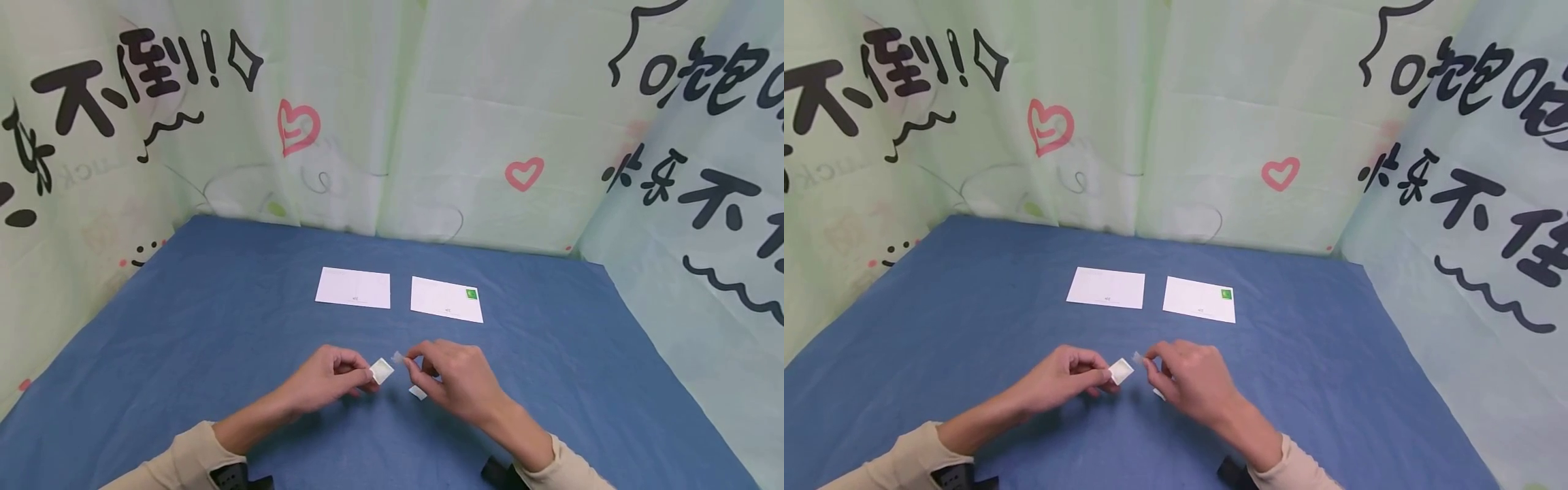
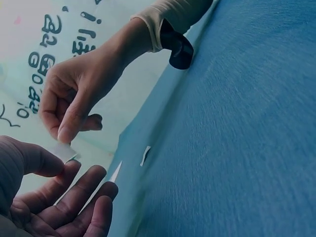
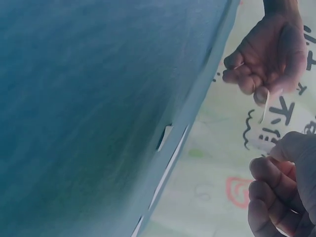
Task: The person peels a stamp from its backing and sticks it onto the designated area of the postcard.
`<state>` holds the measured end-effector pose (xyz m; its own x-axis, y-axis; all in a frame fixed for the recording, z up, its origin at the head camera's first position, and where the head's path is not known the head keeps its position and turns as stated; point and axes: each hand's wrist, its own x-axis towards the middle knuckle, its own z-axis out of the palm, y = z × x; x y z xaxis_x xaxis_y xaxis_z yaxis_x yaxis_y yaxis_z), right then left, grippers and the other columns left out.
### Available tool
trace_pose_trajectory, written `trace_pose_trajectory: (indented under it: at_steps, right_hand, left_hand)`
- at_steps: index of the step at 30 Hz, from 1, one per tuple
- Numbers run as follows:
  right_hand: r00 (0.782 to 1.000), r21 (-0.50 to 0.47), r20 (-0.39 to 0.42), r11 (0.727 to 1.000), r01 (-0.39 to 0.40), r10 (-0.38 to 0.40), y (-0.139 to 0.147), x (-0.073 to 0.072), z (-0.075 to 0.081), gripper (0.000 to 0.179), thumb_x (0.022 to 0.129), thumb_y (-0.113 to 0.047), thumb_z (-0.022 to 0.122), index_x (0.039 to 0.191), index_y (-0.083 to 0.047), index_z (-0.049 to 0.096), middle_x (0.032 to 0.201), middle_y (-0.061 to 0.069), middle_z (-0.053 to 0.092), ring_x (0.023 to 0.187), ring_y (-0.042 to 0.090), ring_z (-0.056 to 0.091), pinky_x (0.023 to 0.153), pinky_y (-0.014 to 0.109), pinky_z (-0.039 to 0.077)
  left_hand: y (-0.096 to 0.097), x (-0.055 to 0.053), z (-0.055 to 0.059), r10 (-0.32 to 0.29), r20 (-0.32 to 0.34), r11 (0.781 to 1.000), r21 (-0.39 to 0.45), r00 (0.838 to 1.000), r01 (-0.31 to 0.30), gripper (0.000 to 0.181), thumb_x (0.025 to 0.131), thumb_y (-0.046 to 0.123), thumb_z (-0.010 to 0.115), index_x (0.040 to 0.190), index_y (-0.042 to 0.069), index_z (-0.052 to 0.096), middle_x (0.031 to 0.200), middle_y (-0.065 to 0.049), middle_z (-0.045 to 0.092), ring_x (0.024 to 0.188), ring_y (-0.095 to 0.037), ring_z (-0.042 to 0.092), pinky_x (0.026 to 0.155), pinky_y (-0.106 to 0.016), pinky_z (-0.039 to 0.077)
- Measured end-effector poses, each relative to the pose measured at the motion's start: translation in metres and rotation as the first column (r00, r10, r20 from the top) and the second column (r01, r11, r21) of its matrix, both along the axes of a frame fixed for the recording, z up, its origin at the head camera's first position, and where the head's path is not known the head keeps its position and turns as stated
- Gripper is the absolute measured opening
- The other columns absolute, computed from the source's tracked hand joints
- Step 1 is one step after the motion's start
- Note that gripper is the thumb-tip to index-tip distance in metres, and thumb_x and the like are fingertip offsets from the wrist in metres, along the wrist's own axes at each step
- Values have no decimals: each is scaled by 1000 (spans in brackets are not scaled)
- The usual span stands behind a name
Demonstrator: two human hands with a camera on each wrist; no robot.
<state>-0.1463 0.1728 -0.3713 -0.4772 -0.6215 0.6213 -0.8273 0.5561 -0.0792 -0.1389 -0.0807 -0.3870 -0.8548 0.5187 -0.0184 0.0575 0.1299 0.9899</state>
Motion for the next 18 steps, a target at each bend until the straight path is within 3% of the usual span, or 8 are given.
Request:
trace_pose_trajectory:
  at_steps: [5,8,18]
  right_hand:
    - [1000,1,13,1000,-8,8,3,0,-1,4,93,-16,73,93,-14,70,65,-10,59,54,-1,48,50,9,34]
    - [999,11,1,999,-45,45,1,2,0,7,98,-21,68,94,-15,70,66,-11,59,54,1,49,51,9,34]
    - [981,74,8,978,-196,196,-9,13,3,10,89,-16,76,98,-16,71,66,-9,60,57,-1,50,54,7,36]
  left_hand:
    - [-3,-1,-1,3,8,1000,2,1000,-3,20,100,14,64,100,-4,74,96,-16,78,94,-26,74,78,-33,58]
    - [-3,0,-1,0,34,1000,12,999,0,21,100,15,64,101,-4,74,96,-15,78,93,-25,74,78,-33,58]
    - [3,4,1,-53,160,995,90,986,39,25,98,16,64,102,-7,74,94,-15,78,88,-19,75,77,-30,58]
